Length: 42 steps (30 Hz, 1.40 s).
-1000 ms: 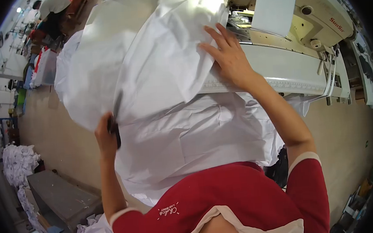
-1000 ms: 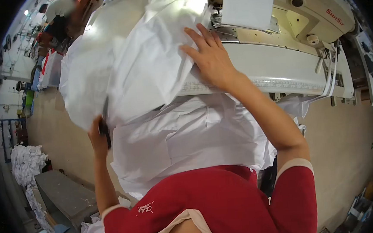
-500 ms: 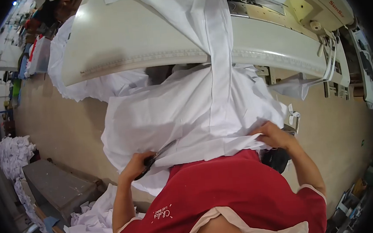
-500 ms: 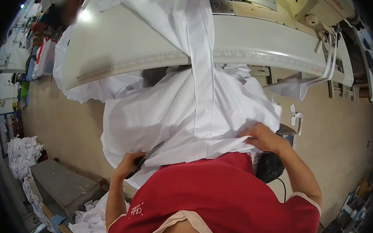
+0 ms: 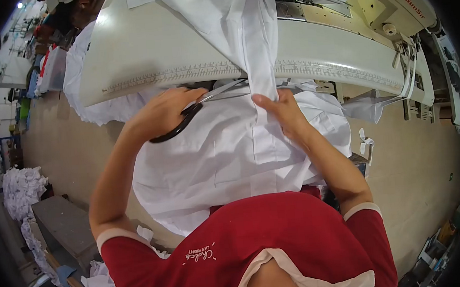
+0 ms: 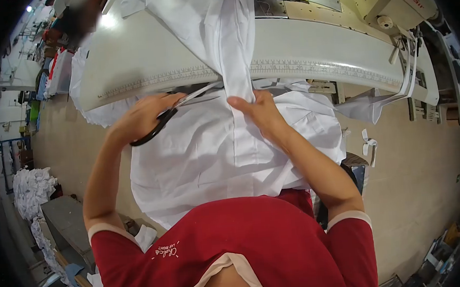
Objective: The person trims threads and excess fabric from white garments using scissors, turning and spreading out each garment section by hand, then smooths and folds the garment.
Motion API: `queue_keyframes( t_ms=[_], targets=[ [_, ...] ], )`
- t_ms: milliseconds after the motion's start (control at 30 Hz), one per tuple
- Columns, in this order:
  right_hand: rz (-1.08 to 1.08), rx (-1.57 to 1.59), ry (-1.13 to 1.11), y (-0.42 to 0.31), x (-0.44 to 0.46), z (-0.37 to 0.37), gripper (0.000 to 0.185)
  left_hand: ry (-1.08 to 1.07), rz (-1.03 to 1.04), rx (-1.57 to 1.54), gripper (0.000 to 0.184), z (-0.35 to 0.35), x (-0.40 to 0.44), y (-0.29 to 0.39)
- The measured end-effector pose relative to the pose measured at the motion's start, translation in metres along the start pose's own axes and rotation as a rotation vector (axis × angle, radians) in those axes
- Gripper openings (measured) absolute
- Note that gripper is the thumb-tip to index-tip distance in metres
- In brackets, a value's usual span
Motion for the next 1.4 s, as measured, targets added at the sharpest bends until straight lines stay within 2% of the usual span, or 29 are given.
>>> queue_keyframes(
  t_ms=[67,133,233,267,367,400,467,500,533,567,600,667,733,767,800,833,900,933,967,1033,1067,1133,1200,1233,1267,1333,1400],
  targets=[
    [-0.057,0.144,-0.021,-0.005,-0.021,0.003,0.027,-0.139,-0.008,-0.012,0.037,0.004,0.025,0.007],
    [-0.076,0.099,0.002,0.004,-0.022,-0.001,0.023,-0.286,-0.015,-0.03,0.046,0.007,0.046,0.026],
    [-0.111,0.107,0.032,-0.001,-0.027,-0.002,0.018,-0.224,0.11,-0.025,0.043,0.022,0.065,0.027],
    [-0.124,0.123,0.04,-0.004,-0.029,0.0,0.017,-0.161,0.172,-0.017,0.036,0.023,0.066,0.028],
    [-0.034,-0.028,-0.05,0.0,-0.032,-0.009,0.021,-0.197,0.106,-0.009,0.028,0.019,0.056,0.034],
    [0.004,-0.251,-0.058,0.004,-0.034,-0.013,0.022,-0.152,0.122,0.002,0.023,0.021,0.051,0.028],
    [0.07,-0.706,-0.065,0.019,-0.032,-0.028,0.022,-0.159,0.075,0.017,0.025,0.016,0.034,0.03],
    [-0.074,-0.933,0.104,0.033,-0.025,-0.041,0.022,-0.165,0.054,0.024,0.027,0.011,0.029,0.029],
    [-0.217,-1.152,0.278,0.056,-0.017,-0.054,0.021,0.119,0.162,-0.099,0.038,-0.002,0.027,0.03],
    [-0.364,-1.368,0.455,0.067,-0.013,-0.061,0.02,0.305,0.103,-0.097,0.045,-0.016,0.032,0.019],
    [-0.4,-1.42,0.514,0.068,-0.009,-0.062,0.018,0.428,0.1,0.082,0.044,-0.032,0.044,0.002],
    [-0.471,-1.521,0.637,0.064,-0.003,-0.062,0.014,0.735,0.35,0.196,0.041,-0.063,0.072,-0.018],
    [-0.636,-1.379,0.587,0.041,-0.012,-0.057,0.015,0.64,0.366,0.298,0.033,-0.088,0.114,-0.057],
    [-0.713,-1.309,0.559,0.03,-0.021,-0.054,0.016,0.659,0.301,0.243,0.032,-0.091,0.119,-0.065],
    [-0.806,-1.203,0.395,0.024,-0.029,-0.053,0.024,0.675,0.237,0.185,0.031,-0.094,0.124,-0.072],
    [-0.999,-1.088,0.298,0.002,-0.039,-0.04,0.033,0.691,0.17,0.126,0.03,-0.095,0.128,-0.08],
    [-1.082,-1.062,0.295,-0.039,-0.047,-0.025,0.04,0.767,0.213,0.174,0.03,-0.086,0.105,-0.093],
    [-1.078,-1.076,0.388,-0.052,-0.036,-0.022,0.04,0.771,0.25,0.212,0.031,-0.081,0.082,-0.097],
    [-1.074,-1.084,0.478,-0.067,-0.019,-0.021,0.041,0.786,0.176,0.254,0.025,-0.071,0.056,-0.103],
    [-1.057,-1.244,0.536,-0.106,0.013,-0.016,0.043,0.731,0.077,0.09,0.028,-0.051,-0.014,-0.097],
    [-1.117,-1.309,0.486,-0.114,0.03,-0.017,0.042,0.658,-0.064,-0.004,0.029,-0.042,-0.048,-0.089],
    [-1.241,-1.442,0.371,-0.125,0.055,-0.015,0.039,0.607,-0.197,-0.091,0.032,-0.022,-0.106,-0.077],
    [-1.286,-1.424,0.138,-0.125,0.061,-0.007,0.033,0.596,-0.331,-0.217,0.035,-0.007,-0.145,-0.059],
    [-1.304,-1.411,0.024,-0.123,0.06,-0.003,0.03,0.602,-0.398,-0.248,0.037,-0.001,-0.159,-0.048],
    [-1.237,-1.435,0.021,-0.122,0.051,-0.003,0.028,0.607,-0.46,-0.278,0.038,0.001,-0.17,-0.039],
    [-1.095,-1.491,0.021,-0.122,0.005,-0.014,0.024,0.487,-0.49,-0.34,0.04,0.006,-0.185,-0.025],
    [-1.003,-1.442,-0.105,-0.12,-0.062,-0.035,0.03,0.34,-0.519,-0.408,0.043,0.011,-0.187,-0.014]
  ],
)
Point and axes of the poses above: each hand's wrist, its own x-axis towards the middle knuckle, its own z-axis out of the palm, y = z × x, the point moved 2 cm from there along x, towards the middle knuckle, and after that the axes turned 12 degrees about -x, right-handed, at the moved point
